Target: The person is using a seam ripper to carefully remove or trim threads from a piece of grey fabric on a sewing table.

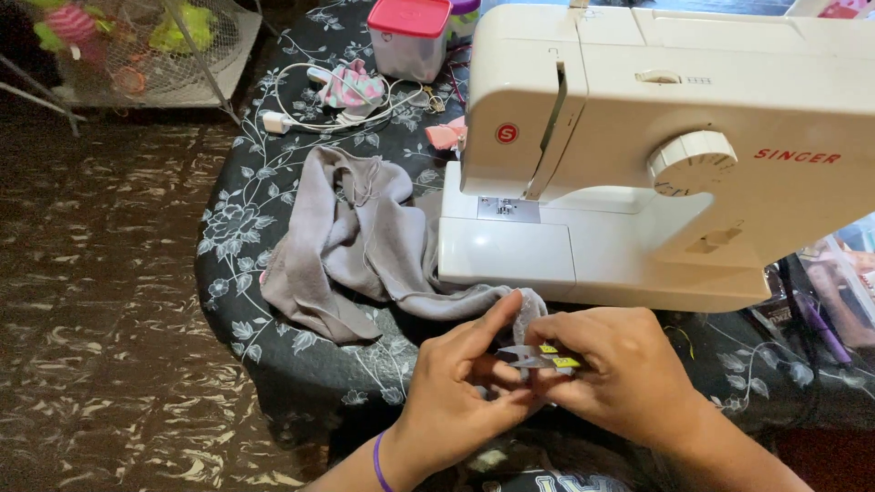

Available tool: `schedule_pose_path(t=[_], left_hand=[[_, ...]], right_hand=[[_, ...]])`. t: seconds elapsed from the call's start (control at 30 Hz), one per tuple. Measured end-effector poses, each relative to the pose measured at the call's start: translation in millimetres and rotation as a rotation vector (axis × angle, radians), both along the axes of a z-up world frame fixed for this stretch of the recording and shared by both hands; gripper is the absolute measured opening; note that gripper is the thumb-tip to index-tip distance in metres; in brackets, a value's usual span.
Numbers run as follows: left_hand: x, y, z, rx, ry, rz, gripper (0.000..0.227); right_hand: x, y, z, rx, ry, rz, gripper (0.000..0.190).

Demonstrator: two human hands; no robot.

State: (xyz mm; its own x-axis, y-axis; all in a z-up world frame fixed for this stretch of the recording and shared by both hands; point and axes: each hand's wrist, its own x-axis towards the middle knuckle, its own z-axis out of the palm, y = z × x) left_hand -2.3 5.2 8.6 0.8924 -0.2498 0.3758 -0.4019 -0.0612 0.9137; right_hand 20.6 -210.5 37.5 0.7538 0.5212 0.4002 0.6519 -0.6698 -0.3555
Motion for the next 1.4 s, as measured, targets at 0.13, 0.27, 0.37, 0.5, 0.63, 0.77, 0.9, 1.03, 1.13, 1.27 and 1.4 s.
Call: schedule_pose_path(t=[0.13,0.27,0.37,0.5,0.63,0.77,0.9,1.03,1.13,1.27,1.4], left_hand=[[0,1,-4,0.032,-0.063,0.019,0.080],[-1,1,-4,0.013,-0.014,0.002,0.079],[-1,1,-5,-0.016,0.011,-0.008,0.083],[-2,0,-4,-0.068,0.131,-0.046,0.087],[-1,2,-2,-0.094,0.109,-0.049,0.086],[0,4,-2,-0.060,0.072,-0.057,0.086],[0,1,-2,0.031,-0.052,0.015,0.084],[-2,1,-2,-0.003,-0.019,-0.017,0.082],[-2,2,-4,-0.033,0.020,-0.053,0.085],[-1,3,-4,-0.061,0.080,-0.050,0.087],[-1,2,-4,-0.025,0.024,-0.012,0.084]], right_hand=[[-1,0,-4,-0.009,-0.072,0.048,0.024],[0,0,-3,0.033,-0.065,0.032,0.018],[-1,1,3,0.061,-0.072,-0.007,0.016],[-3,0,13,0.091,-0.142,-0.132,0.017],[-8,-4,23,0.152,-0.086,-0.036,0.009],[-6,-11,6,-0.004,-0.044,0.062,0.031],[-6,-7,-7,-0.070,-0.129,0.115,0.035],[-6,-1,-1,-0.059,-0.144,0.108,0.029],[-7,-2,0,-0.040,-0.126,0.080,0.018],[-9,-5,9,-0.001,-0.144,0.049,0.015],[-10,-5,8,-0.015,-0.062,0.146,0.030]])
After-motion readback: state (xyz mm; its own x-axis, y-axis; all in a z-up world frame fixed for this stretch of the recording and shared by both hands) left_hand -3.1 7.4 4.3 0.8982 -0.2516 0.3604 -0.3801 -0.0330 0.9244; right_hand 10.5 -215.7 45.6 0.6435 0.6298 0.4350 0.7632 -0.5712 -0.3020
